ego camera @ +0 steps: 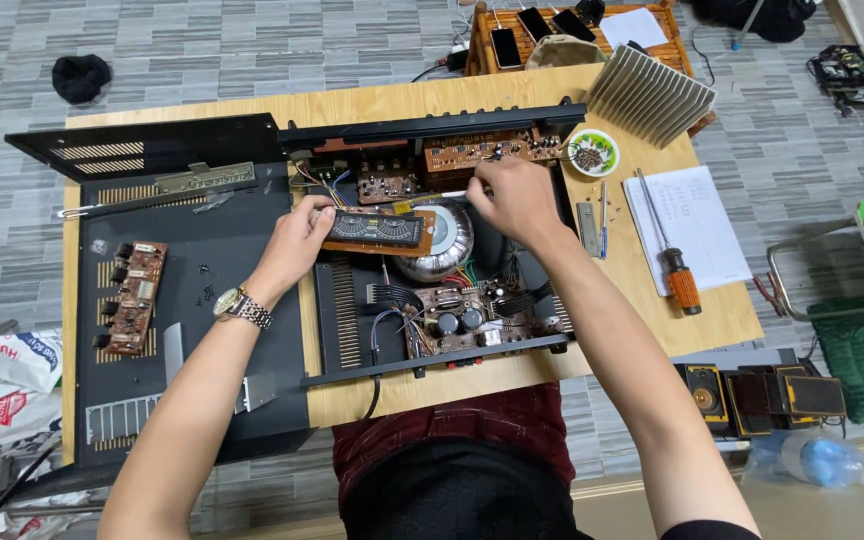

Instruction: Repairing and cleaning the internal components of an electronic amplifier using a brush and screwdriver

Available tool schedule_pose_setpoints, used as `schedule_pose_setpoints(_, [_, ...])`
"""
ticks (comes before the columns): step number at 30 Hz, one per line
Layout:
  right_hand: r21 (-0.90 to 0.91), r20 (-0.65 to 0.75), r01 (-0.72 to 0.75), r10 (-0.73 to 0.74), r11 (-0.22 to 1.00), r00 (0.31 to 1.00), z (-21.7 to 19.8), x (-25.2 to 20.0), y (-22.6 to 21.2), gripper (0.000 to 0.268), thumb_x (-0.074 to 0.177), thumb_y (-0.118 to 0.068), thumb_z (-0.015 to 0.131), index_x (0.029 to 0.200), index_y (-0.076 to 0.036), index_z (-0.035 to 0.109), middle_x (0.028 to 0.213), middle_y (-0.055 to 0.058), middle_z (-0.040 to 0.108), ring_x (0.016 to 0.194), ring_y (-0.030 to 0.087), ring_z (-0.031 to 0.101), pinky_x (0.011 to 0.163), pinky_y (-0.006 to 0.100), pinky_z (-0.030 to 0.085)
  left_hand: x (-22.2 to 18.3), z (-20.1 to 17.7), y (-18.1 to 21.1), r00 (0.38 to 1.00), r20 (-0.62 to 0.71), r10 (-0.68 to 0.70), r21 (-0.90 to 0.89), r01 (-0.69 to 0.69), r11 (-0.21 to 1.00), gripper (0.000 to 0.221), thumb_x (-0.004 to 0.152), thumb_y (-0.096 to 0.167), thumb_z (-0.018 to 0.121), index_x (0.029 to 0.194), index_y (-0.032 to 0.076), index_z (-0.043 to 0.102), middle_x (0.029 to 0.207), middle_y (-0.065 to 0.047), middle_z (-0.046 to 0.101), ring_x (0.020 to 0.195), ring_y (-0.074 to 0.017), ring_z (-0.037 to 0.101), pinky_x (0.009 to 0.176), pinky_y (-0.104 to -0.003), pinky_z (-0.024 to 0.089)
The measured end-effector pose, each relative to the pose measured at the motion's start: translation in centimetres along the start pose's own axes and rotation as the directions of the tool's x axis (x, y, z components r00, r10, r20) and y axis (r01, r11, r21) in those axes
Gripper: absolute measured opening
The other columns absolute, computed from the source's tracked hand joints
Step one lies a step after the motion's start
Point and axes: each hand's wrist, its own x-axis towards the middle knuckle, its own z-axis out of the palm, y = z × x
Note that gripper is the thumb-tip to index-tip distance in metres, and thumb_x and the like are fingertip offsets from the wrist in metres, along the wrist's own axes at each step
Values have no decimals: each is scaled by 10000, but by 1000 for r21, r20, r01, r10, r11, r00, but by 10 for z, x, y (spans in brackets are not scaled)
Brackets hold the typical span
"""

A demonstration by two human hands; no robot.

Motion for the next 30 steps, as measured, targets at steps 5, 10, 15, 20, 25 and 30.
schedule_pose_setpoints(5, [-6,32,83,-83,997,996,14,3,-5,246,955,-322,622,805,-131,656,657,148,632,720,356,697,613,446,539,5,-3,-6,1000,18,24,49,-25,998,328,1102,313,485,1291,82,621,705,-174,593,855,-412,658,796,-539,504])
schedule_pose_setpoints(10, [-70,-10,15,-16,997,1000,6,1,12,193,936,-325,665,815,-175,676,650,91,605,711,319,692,619,411,538,1,1,-11,1000,-4,31,28,-31,999,310,1094,310,493,1279,102,630,708,-152,591,842,-391,657,801,-514,511])
schedule_pose_setpoints(15, [-57,-13,26,-27,998,1000,4,0,3,195,961,-332,658,839,-180,673,652,54,614,715,273,697,627,365,542,2,3,-12,999,-14,42,31,-42,999,303,1091,310,500,1261,99,635,677,-107,544,798,-337,649,762,-482,512])
schedule_pose_setpoints(20, [45,51,7,-9,999,999,24,-1,5,235,999,-292,608,804,-185,685,638,25,625,668,218,666,640,306,526,2,3,-13,998,-17,65,13,-65,998,282,1089,269,502,1262,84,628,669,-97,516,758,-303,627,723,-464,504])
schedule_pose_setpoints(25, [-34,-19,27,-27,999,999,19,-3,19,215,969,-339,666,830,-174,673,659,62,595,671,293,679,598,375,529,0,3,-13,998,-18,66,24,-65,998,296,1092,284,501,1265,82,629,679,-95,537,772,-302,642,725,-460,512])
schedule_pose_setpoints(30, [-4,-11,78,-78,997,997,18,0,-2,230,965,-324,651,838,-132,654,685,141,628,721,359,701,624,439,536,-1,-1,-2,998,16,59,47,-59,997,335,1105,320,470,1299,89,616,770,-202,655,890,-416,683,786,-529,528])
